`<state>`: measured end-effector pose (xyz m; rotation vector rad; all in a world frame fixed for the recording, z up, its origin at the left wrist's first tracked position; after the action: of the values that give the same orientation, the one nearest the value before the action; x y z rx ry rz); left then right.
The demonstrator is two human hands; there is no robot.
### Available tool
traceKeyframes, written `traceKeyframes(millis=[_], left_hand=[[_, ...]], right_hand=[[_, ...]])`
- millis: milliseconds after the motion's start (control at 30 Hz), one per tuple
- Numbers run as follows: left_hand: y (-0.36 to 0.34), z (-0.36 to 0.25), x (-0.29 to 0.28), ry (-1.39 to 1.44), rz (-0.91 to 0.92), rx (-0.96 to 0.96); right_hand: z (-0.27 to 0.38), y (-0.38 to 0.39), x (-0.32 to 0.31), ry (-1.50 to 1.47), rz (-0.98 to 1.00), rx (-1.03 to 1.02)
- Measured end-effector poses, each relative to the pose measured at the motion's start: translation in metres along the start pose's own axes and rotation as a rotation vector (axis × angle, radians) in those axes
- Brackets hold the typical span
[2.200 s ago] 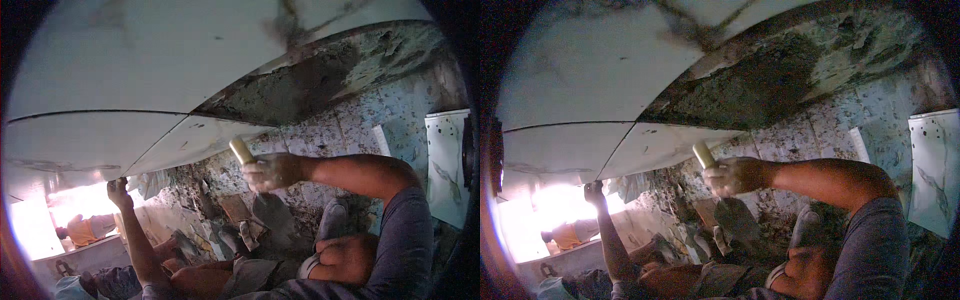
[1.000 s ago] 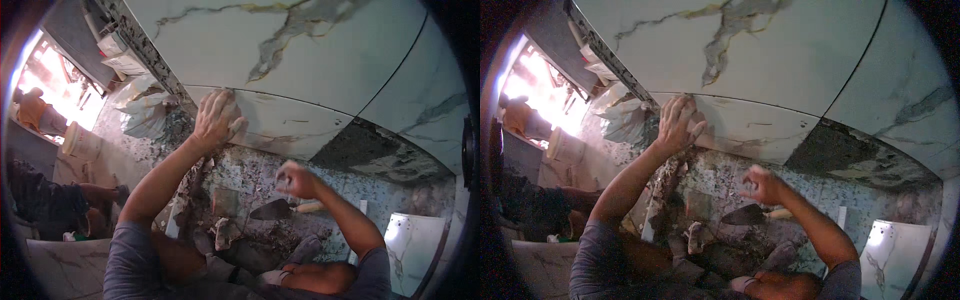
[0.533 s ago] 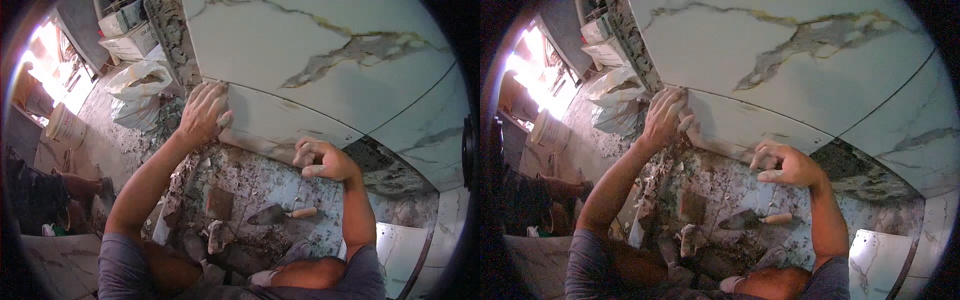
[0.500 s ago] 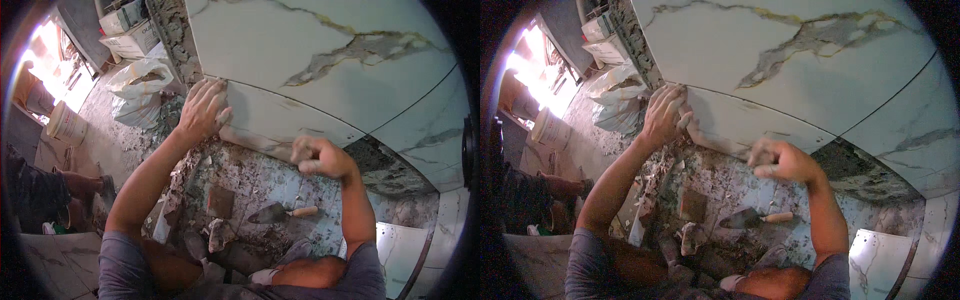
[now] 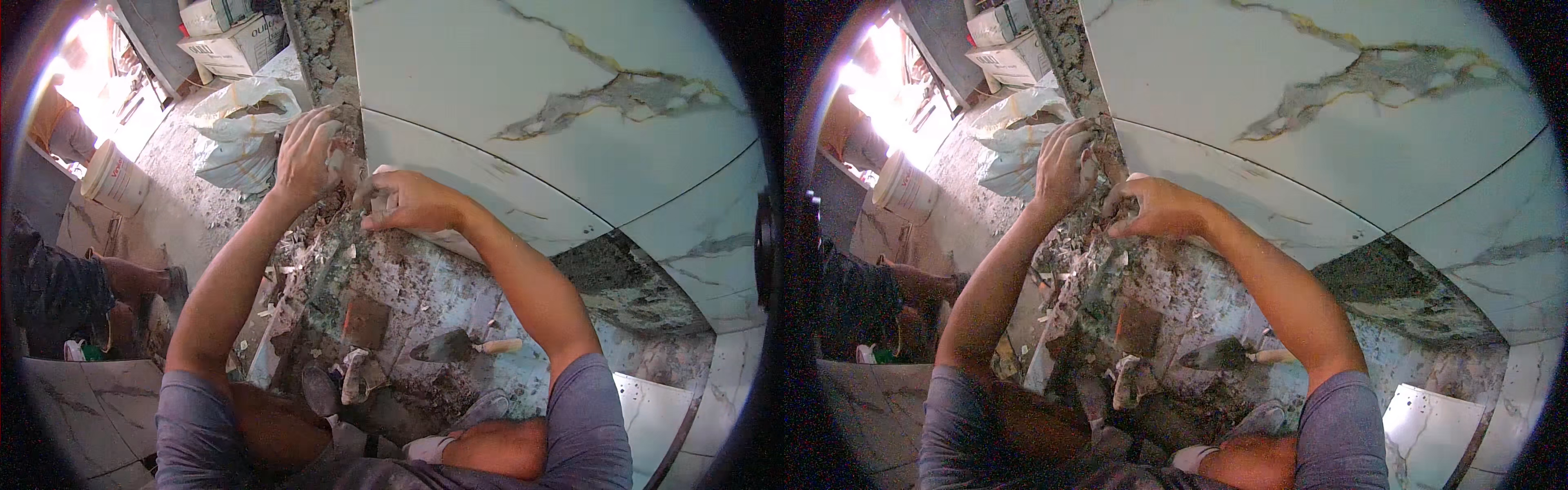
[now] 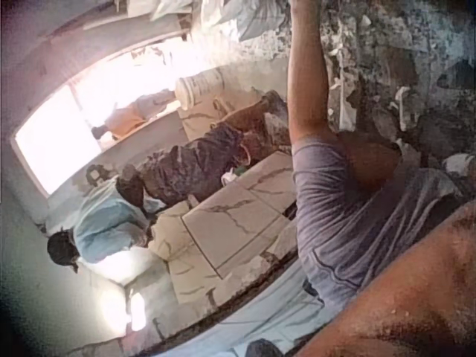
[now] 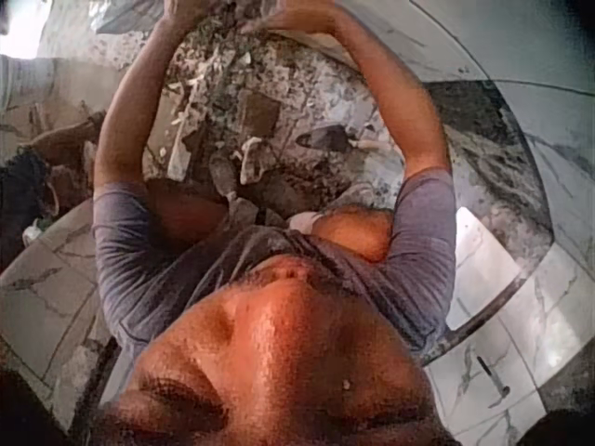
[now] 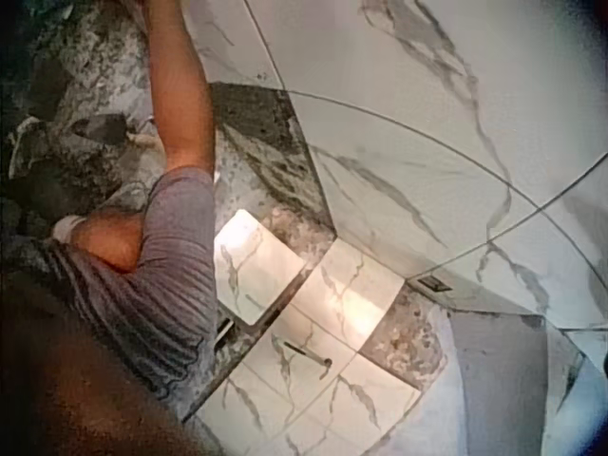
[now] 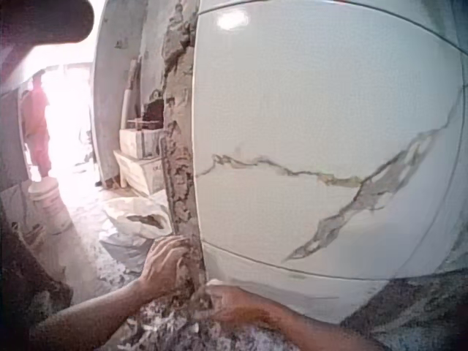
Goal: The person aligns wall tiles, applies and shapes mortar using a trowel and by hand, and cleans out a bucket. Then, the person aligns the tiles using a metal straight edge and taps them into place.
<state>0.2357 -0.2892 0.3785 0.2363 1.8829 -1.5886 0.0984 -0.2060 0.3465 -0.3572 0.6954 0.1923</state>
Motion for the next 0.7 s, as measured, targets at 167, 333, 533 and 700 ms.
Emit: traceKeyframes(millis=[167,333,533,700], left_hand=[[0.001,0.004,-0.003,0.025,0.015,-0.020],[0.006,0.006,-0.003,0.044,0.047,-0.064],[0.006,0.003,0.002,0.013,0.050,-0.113],[0.007,0.000,0.009,0.050,0.145,-0.132]], right_hand=[[-0.032,0.027,0.019,-0.083,0.213,0.201],[-0.067,0.091,0.050,0.019,0.253,0.157],[-0.117,0.147,0.053,0.235,0.225,0.401],[-0.140,0.195,0.046,0.198,0.188,0.694]])
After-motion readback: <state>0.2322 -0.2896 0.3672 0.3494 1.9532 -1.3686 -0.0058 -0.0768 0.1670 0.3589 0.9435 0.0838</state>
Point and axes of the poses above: each hand's wrist, its own y-axis away from the middle knuckle, its own x-axis out of the palm, z = x × y, the point moved 5 cm from there along -y, towards the middle knuckle, and after that the axes turned 5 degrees about -x, right-handed, at the moved point
